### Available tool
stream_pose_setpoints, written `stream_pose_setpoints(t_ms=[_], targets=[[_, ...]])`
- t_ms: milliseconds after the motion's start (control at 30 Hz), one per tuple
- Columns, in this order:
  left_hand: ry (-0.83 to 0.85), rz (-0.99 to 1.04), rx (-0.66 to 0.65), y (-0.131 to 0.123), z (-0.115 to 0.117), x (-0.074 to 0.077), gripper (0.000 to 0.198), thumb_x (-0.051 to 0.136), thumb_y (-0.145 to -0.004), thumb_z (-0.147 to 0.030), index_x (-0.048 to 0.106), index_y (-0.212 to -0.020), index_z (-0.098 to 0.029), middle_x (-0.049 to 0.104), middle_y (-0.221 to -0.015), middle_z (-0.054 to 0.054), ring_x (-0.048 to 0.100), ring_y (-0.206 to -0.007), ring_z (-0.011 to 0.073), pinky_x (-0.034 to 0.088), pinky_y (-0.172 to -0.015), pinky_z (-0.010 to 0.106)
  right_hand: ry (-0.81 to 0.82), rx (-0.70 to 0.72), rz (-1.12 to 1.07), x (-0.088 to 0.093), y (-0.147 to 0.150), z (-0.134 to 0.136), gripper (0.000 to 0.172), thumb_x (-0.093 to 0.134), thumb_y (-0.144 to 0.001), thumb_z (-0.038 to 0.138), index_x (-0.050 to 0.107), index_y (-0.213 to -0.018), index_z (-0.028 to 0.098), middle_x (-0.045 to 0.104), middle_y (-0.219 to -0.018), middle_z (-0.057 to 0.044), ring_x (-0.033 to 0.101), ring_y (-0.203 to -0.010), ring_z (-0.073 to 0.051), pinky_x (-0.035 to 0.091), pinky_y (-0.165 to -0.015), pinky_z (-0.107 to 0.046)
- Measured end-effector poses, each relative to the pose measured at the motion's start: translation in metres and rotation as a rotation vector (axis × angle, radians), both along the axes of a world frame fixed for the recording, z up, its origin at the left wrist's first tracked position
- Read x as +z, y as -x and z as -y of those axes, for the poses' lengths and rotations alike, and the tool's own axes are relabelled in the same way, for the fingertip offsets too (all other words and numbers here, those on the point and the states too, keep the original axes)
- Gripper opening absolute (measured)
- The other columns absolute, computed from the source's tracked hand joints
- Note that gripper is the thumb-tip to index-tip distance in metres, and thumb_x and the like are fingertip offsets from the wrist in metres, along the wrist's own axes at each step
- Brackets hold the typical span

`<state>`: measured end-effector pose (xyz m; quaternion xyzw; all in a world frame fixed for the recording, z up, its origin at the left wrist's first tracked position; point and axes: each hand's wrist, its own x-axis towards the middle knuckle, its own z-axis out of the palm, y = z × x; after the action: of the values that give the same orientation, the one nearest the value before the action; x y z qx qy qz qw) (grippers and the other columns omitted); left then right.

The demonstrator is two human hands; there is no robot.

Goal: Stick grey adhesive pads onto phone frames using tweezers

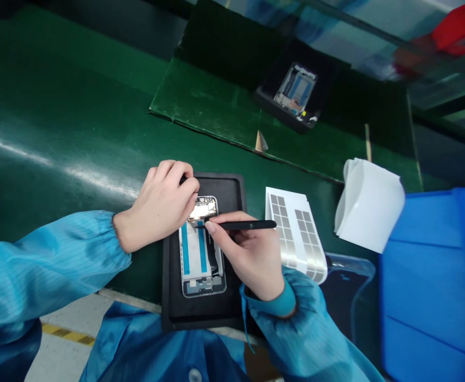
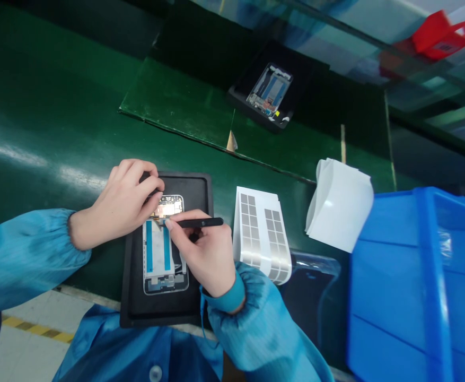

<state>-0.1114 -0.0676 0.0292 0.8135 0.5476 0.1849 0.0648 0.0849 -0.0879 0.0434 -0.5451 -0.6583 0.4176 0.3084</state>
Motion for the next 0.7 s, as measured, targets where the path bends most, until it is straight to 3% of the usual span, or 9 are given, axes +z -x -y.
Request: stream_pose_setpoints(t_ms=[200, 367, 533, 700], targets=[[-0.024, -0.006, 0.001, -0.001, -0.001, -0.001, 0.017, 0.049, -0.095, -0.02, 0.065, -0.096, -0.016, 0.06, -0.114, 0.013, 0.051, -0.107, 0.0296, 0.044, -0.079, 0.043, -0.015, 0.009, 0.016, -0.001, -0.001, 0.0, 0.01, 0.073, -0.085, 0.028, 0.075, -0.086, 0.019, 0.076, -0.077, -0.003, 0.066, -0.06, -0.014, 0.051, -0.052, -0.024], [-0.04, -0.023, -0.044, 0.007, 0.002, 0.016, 0.019, 0.05, -0.095, -0.02, 0.066, -0.105, -0.017, 0.062, -0.115, 0.012, 0.051, -0.111, 0.0299, 0.045, -0.084, 0.044, -0.012, 0.007, 0.019, -0.004, -0.001, 0.001, 0.011, 0.072, -0.086, 0.029, 0.075, -0.086, 0.019, 0.076, -0.077, -0.004, 0.067, -0.061, -0.015, 0.052, -0.053, -0.025], [-0.043, -0.122, -0.251, 0.021, 0.029, 0.032, 0.019, 0.051, -0.097, -0.022, 0.069, -0.101, -0.018, 0.064, -0.106, 0.01, 0.056, -0.099, 0.0268, 0.045, -0.076, 0.04, -0.019, 0.01, -0.003, -0.007, -0.001, 0.001, 0.012, 0.072, -0.085, 0.03, 0.074, -0.086, 0.018, 0.076, -0.076, -0.005, 0.07, -0.066, -0.017, 0.053, -0.055, -0.026], [-0.052, -0.193, -0.311, 0.027, 0.056, 0.022, 0.026, 0.054, -0.096, -0.021, 0.066, -0.119, -0.019, 0.064, -0.115, 0.011, 0.057, -0.103, 0.0265, 0.047, -0.082, 0.04, -0.032, 0.026, -0.032, -0.008, 0.0, 0.001, 0.012, 0.072, -0.086, 0.029, 0.074, -0.087, 0.017, 0.077, -0.078, -0.005, 0.071, -0.067, -0.017, 0.055, -0.058, -0.026]])
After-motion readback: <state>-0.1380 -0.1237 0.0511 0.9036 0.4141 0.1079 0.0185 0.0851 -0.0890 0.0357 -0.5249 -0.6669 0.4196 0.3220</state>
